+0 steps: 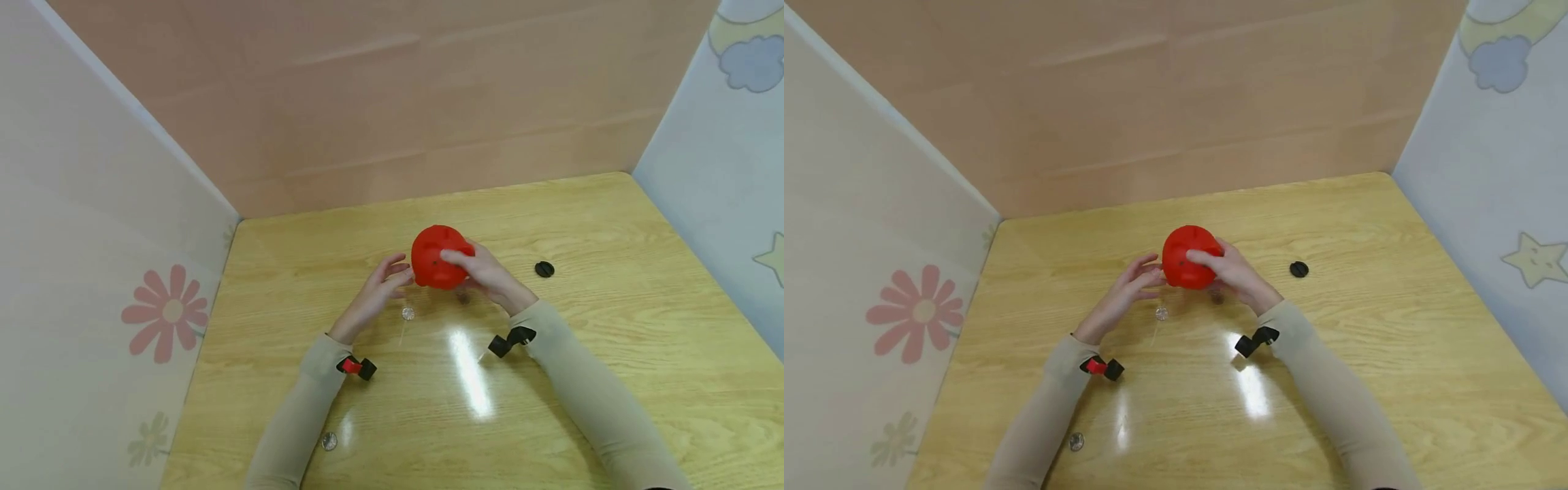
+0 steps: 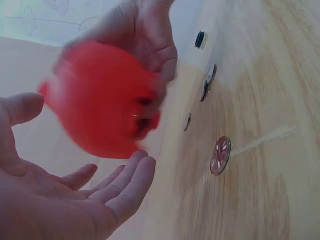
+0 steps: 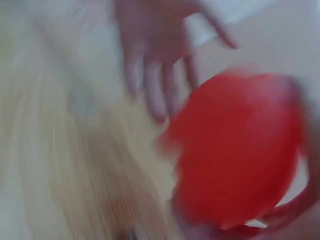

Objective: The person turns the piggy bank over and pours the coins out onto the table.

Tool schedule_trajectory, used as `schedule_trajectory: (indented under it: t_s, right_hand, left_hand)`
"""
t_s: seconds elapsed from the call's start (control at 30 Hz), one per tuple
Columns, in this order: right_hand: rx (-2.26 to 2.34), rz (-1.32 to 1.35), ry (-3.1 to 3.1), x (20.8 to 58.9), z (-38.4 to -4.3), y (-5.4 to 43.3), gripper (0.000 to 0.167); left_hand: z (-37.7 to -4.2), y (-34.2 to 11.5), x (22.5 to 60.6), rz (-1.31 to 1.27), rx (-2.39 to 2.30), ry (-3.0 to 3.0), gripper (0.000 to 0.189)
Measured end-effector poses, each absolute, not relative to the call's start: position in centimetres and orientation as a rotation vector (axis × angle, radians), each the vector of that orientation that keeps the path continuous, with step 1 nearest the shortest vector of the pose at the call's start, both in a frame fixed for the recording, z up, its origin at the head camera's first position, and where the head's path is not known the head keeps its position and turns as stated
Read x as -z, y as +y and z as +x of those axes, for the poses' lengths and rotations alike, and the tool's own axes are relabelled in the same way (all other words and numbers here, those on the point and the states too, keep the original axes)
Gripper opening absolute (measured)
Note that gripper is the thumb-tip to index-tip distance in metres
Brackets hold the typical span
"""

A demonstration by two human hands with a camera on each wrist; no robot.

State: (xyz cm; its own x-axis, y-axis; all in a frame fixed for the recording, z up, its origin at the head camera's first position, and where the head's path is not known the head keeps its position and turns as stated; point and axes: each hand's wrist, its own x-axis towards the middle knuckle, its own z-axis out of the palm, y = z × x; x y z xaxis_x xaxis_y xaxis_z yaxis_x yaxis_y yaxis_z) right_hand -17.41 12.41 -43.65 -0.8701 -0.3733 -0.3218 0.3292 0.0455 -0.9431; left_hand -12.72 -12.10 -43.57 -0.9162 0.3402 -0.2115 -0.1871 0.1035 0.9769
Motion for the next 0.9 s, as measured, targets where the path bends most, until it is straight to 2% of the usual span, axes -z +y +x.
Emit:
schedule_trajectory:
  t_s: [0.13,0.23,0.37,0.6,0.67,0.77,0.9]
  right_hand:
    - [1.772,-0.060,1.965,43.73,-17.54,12.18,0.082]
    - [1.765,-0.049,1.944,43.98,-17.46,11.99,0.080]
    - [1.727,-0.068,2.004,44.12,-17.36,11.90,0.085]
    - [1.701,-0.126,1.972,43.72,-17.15,12.11,0.082]
    - [1.718,-0.117,1.955,43.73,-17.22,12.11,0.080]
    - [1.698,-0.100,2.041,43.83,-17.29,12.02,0.086]
    - [1.722,-0.069,2.000,44.20,-17.46,12.02,0.082]
  left_hand:
    - [-12.68,-12.15,43.60,0.155,-1.863,1.997,0.067]
    - [-12.69,-12.08,43.74,0.163,-1.844,1.995,0.066]
    - [-12.75,-11.94,43.90,0.171,-1.849,1.993,0.065]
    - [-12.75,-11.95,43.83,0.136,-1.848,2.000,0.065]
    - [-12.75,-11.92,43.77,0.130,-1.857,1.994,0.065]
    - [-12.76,-11.88,43.79,0.127,-1.863,1.990,0.065]
    - [-12.70,-11.88,43.83,0.127,-1.857,1.994,0.064]
